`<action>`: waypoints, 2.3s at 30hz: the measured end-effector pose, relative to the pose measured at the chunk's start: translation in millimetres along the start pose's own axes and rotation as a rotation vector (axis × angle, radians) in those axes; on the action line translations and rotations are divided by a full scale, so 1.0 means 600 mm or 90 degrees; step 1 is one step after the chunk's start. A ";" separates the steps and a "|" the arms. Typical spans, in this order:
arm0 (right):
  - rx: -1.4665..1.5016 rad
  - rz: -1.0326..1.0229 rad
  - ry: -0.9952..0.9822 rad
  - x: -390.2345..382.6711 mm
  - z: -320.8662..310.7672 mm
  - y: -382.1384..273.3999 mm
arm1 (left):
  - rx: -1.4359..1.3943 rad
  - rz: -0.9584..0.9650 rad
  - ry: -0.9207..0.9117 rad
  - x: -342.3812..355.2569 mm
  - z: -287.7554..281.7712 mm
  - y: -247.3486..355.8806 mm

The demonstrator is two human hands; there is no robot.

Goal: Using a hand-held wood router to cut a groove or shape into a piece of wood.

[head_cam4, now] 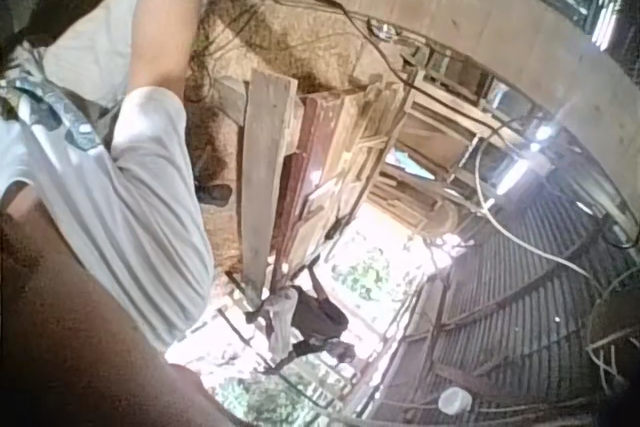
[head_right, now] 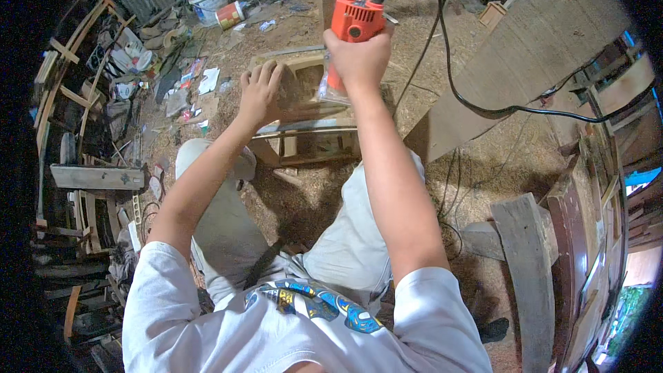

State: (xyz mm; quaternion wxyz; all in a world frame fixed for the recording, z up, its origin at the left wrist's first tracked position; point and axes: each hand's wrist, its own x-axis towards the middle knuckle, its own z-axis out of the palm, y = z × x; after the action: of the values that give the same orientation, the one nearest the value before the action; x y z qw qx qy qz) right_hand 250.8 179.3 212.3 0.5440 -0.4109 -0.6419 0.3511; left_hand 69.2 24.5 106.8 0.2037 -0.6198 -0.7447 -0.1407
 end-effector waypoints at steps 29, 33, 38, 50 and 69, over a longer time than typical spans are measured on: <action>0.067 -0.045 0.060 0.038 -0.022 0.017 | -0.317 -0.015 -0.091 0.011 -0.033 0.021; 0.082 -0.037 0.059 0.043 -0.022 0.032 | -0.310 0.055 -0.183 -0.017 -0.010 0.010; 0.031 -0.054 0.086 0.049 -0.030 0.041 | -0.261 0.064 -0.110 -0.024 0.003 -0.003; 0.051 -0.029 0.073 0.041 -0.051 0.035 | -0.317 0.092 -0.139 -0.016 -0.023 0.029; 0.082 -0.040 0.050 0.064 -0.038 0.057 | -0.247 0.159 -0.063 -0.027 0.001 0.025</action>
State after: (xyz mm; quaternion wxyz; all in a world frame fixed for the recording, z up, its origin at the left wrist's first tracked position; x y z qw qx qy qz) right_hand 275.7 228.5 200.7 0.6049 -0.3680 -0.6087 0.3580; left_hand 86.1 13.7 97.8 0.0598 -0.7408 -0.6302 -0.2247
